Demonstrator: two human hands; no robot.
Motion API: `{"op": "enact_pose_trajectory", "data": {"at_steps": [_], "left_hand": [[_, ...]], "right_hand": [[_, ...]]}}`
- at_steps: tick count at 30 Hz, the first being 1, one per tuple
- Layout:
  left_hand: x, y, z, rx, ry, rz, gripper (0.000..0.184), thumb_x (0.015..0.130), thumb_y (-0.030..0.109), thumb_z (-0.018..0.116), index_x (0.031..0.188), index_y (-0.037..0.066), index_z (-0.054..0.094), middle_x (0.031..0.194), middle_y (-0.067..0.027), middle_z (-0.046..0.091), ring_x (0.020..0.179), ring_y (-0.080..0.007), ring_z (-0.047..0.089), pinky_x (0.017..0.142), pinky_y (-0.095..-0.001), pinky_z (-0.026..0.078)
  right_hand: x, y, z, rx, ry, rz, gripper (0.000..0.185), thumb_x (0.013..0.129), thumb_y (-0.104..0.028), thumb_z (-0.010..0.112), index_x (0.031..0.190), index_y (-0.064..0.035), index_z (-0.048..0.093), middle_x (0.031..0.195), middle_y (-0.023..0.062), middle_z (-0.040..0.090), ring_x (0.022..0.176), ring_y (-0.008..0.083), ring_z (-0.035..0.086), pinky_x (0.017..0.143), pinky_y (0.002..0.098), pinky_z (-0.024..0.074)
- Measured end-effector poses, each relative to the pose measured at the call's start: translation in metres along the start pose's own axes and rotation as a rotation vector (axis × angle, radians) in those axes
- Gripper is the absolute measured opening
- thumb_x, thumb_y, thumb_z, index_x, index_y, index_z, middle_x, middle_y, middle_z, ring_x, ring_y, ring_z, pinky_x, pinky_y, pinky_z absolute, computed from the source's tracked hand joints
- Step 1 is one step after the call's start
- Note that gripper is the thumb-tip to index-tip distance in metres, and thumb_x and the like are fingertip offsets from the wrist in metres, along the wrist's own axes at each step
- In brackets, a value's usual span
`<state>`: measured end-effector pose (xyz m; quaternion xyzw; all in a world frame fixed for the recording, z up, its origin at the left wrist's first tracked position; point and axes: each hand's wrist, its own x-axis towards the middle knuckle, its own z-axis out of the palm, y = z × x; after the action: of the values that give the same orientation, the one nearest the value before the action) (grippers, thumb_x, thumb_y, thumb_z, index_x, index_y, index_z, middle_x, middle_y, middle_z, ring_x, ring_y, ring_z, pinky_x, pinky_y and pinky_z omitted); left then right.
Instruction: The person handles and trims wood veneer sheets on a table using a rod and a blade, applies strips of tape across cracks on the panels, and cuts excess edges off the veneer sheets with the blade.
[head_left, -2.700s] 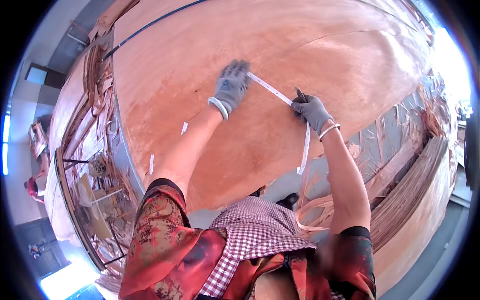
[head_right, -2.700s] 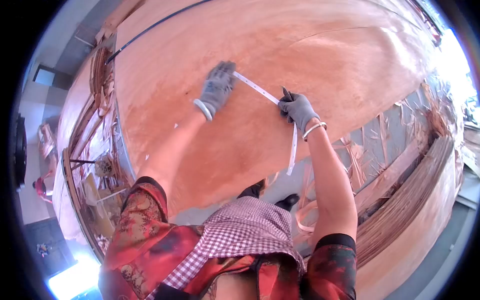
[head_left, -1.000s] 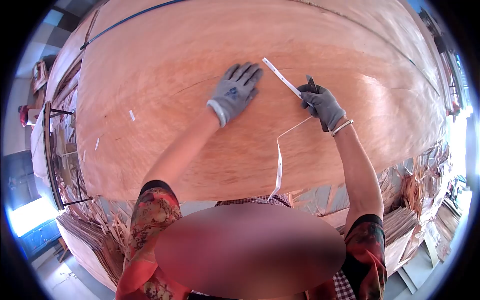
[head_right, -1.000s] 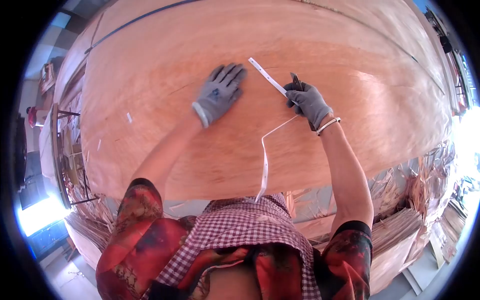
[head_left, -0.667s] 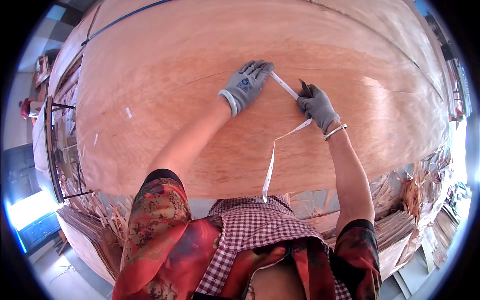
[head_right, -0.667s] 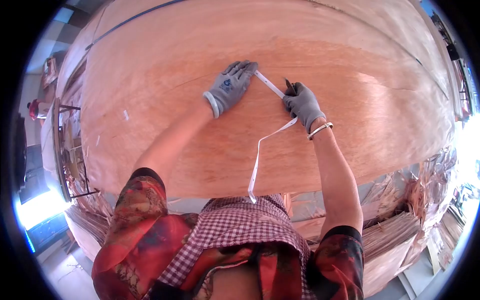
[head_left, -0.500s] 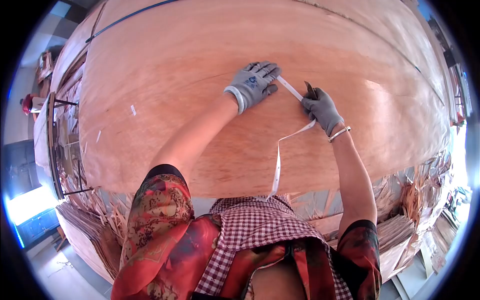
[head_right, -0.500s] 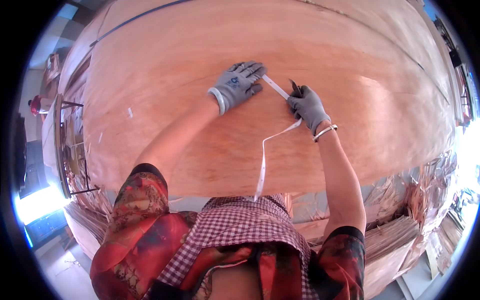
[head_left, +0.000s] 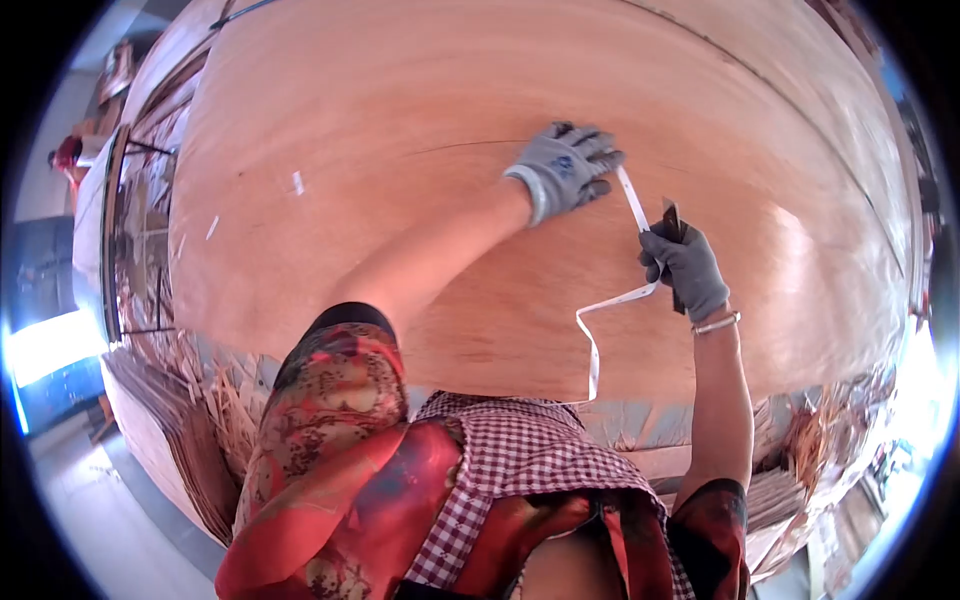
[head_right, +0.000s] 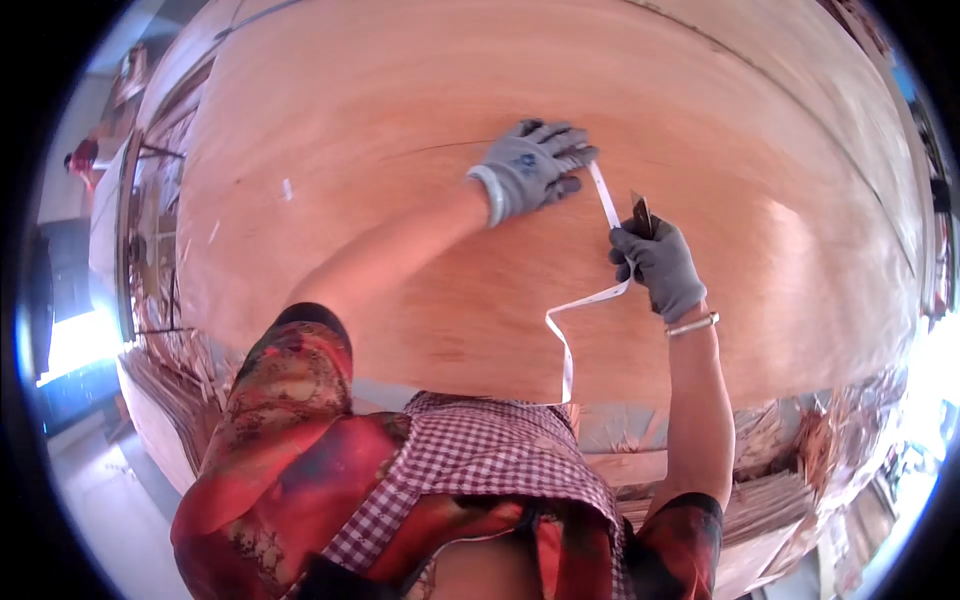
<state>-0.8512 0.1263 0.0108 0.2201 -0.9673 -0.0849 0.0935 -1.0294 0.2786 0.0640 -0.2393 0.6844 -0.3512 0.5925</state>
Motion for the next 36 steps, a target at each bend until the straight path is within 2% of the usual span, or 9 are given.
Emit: {"op": "enact_pose_trajectory", "data": {"at_steps": [8, 12, 15, 18, 20, 24, 29, 32, 36], "left_hand": [[-0.004, 0.0, 0.011, 0.096, 0.032, -0.018, 0.047, 0.084, 0.033, 0.052, 0.13, 0.023, 0.044, 0.139, -0.0002, 0.04, 0.129, -0.0188, 0.035, 0.105, -0.0412, 0.026], [-0.014, 0.008, -0.023, -0.024, -0.058, -0.046, 0.048, 0.084, 0.038, 0.056, 0.126, 0.017, 0.047, 0.13, -0.0043, 0.048, 0.125, -0.0214, 0.038, 0.104, -0.04, 0.026], [-0.044, -0.038, -0.015, -0.443, -0.016, -0.154, 0.056, 0.081, 0.049, 0.055, 0.126, 0.016, 0.046, 0.134, -0.0069, 0.043, 0.126, -0.0237, 0.037, 0.105, -0.0445, 0.022], [-0.115, -0.076, -0.037, 0.088, 0.182, -0.294, 0.067, 0.078, 0.059, 0.053, 0.131, 0.019, 0.044, 0.14, -0.0072, 0.037, 0.131, -0.0252, 0.031, 0.108, -0.0485, 0.015], [-0.151, -0.095, -0.049, 0.139, 0.046, -0.421, 0.068, 0.08, 0.059, 0.05, 0.135, 0.019, 0.04, 0.142, -0.0056, 0.034, 0.134, -0.0255, 0.025, 0.11, -0.0488, 0.012], [-0.158, -0.101, -0.032, 0.129, 0.141, -0.421, 0.059, 0.084, 0.047, 0.052, 0.133, 0.015, 0.042, 0.141, -0.007, 0.036, 0.132, -0.028, 0.029, 0.109, -0.0485, 0.015], [-0.151, -0.096, -0.027, 0.055, 0.307, -0.432, 0.054, 0.086, 0.039, 0.052, 0.13, 0.009, 0.045, 0.137, -0.0088, 0.041, 0.129, -0.0272, 0.034, 0.109, -0.0424, 0.021], [-0.138, -0.096, -0.034, 0.136, 0.297, -0.231, 0.053, 0.085, 0.036, 0.054, 0.129, 0.007, 0.045, 0.137, -0.0101, 0.041, 0.13, -0.0254, 0.033, 0.109, -0.0402, 0.023], [-0.132, -0.093, -0.037, -0.005, 0.098, -0.16, 0.051, 0.085, 0.035, 0.054, 0.128, 0.009, 0.047, 0.136, -0.0097, 0.041, 0.129, -0.0265, 0.033, 0.106, -0.0412, 0.027]], "right_hand": [[0.005, -0.064, 0.082, -0.135, -0.06, -0.229, 0.017, 0.083, -0.017, 0.062, 0.083, 0.0, 0.058, 0.062, 0.0043, 0.056, 0.045, 0.0086, 0.048, 0.043, 0.0217, 0.0381], [-0.029, -0.099, 0.141, -0.223, -0.204, -0.245, 0.016, 0.083, -0.015, 0.061, 0.085, 0.0004, 0.058, 0.062, 0.0057, 0.057, 0.043, 0.0087, 0.046, 0.042, 0.0206, 0.0372], [-0.022, -0.112, 0.153, -0.03, -0.285, -0.403, 0.017, 0.086, -0.015, 0.059, 0.094, -0.0008, 0.059, 0.066, 0.0052, 0.059, 0.045, 0.0071, 0.047, 0.042, 0.0197, 0.0369], [-0.015, -0.123, 0.158, 0.098, -0.337, -0.451, 0.022, 0.089, -0.017, 0.057, 0.104, -0.0009, 0.059, 0.069, 0.004, 0.059, 0.049, 0.0059, 0.048, 0.043, 0.0185, 0.0366], [0.026, -0.105, 0.164, 0.239, -0.408, -0.48, 0.025, 0.089, -0.018, 0.058, 0.107, -0.0006, 0.057, 0.07, 0.0047, 0.06, 0.049, 0.0055, 0.048, 0.042, 0.0187, 0.0363], [0.081, -0.052, 0.167, -0.141, -0.194, -0.129, 0.025, 0.087, -0.017, 0.055, 0.11, -0.0045, 0.057, 0.067, 0.0017, 0.056, 0.049, 0.0051, 0.046, 0.044, 0.0185, 0.0358], [0.078, -0.051, 0.16, -0.156, -0.238, -0.12, 0.024, 0.084, -0.015, 0.057, 0.106, -0.0066, 0.056, 0.064, 0.0023, 0.057, 0.045, 0.0077, 0.047, 0.041, 0.0207, 0.0349], [0.073, -0.049, 0.157, -0.202, -0.244, -0.135, 0.022, 0.083, -0.014, 0.058, 0.103, -0.0053, 0.055, 0.062, 0.003, 0.056, 0.044, 0.0095, 0.049, 0.04, 0.0227, 0.0362], [0.069, -0.039, 0.158, -0.172, -0.101, -0.167, 0.021, 0.082, -0.012, 0.06, 0.097, -0.0003, 0.053, 0.061, 0.0045, 0.055, 0.045, 0.0112, 0.05, 0.039, 0.0259, 0.0401]]}}
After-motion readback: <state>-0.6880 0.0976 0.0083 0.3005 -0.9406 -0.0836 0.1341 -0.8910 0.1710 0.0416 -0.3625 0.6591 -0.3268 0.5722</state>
